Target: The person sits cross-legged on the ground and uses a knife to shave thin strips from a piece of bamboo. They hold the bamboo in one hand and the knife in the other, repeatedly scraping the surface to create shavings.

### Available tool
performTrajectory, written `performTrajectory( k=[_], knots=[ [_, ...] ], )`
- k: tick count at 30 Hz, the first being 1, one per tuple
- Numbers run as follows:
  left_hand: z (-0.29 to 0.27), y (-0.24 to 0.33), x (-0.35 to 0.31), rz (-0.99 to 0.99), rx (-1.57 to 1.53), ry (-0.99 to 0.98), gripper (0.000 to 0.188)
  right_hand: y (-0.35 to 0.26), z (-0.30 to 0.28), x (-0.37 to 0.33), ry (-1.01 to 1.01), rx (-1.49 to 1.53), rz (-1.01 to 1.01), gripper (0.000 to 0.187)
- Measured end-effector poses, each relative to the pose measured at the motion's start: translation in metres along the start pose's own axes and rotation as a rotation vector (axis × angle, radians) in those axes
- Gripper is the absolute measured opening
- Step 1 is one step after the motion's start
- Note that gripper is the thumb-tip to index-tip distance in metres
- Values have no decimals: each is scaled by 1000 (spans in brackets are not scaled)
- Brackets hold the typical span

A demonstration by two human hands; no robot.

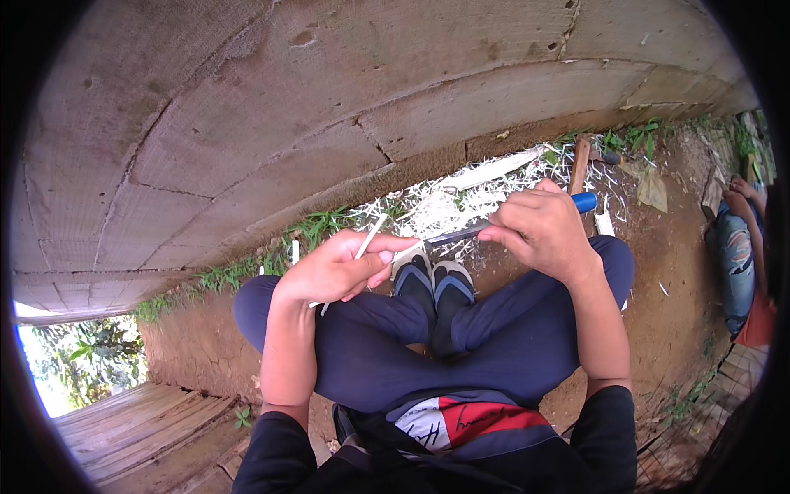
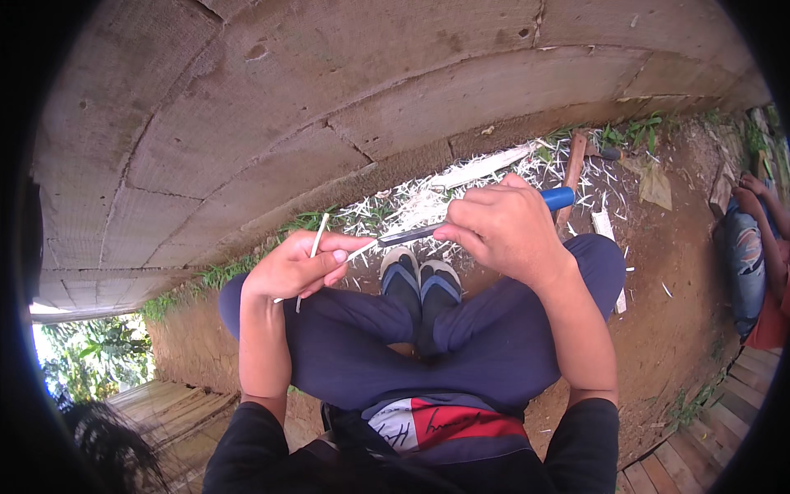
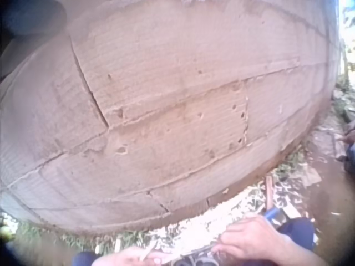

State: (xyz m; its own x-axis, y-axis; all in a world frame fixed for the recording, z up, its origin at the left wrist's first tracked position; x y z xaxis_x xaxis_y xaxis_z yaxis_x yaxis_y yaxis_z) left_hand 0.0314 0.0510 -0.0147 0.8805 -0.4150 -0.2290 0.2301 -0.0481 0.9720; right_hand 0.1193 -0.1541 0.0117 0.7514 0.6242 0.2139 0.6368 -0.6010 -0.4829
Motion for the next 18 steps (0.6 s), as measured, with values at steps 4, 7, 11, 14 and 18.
performTrajectory(
  k=[4,7,11,14,18],
  knots=[
    [-1,-3,0,28,-3,-45,35,0,3,1,-21,21,-38,24],
    [-1,-6,0,-12,-32,-37,36,2,5,2,-35,38,-57,23],
    [2,-8,2,-20,-24,-61,37,5,8,1,-63,46,-46,23],
    [2,-8,2,-23,-37,-62,37,5,8,1,-70,19,-45,23],
    [2,-10,2,-34,-15,-48,36,3,9,0,-32,17,-83,28]
  ],
)
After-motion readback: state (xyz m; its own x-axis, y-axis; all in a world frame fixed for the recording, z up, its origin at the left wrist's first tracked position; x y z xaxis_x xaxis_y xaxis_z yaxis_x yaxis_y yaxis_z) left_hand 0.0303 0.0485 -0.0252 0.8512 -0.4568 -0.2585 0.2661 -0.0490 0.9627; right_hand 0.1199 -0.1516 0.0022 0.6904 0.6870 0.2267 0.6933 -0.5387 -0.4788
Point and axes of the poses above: each hand's wrist, its own x-axis towards the middle knuckle, its own z-axis out of the palm, y = z × x, the point moved 6 cm from there along x, towards the middle knuckle, and after that the axes turned 14 degrees about z, right-handed, at the moved point
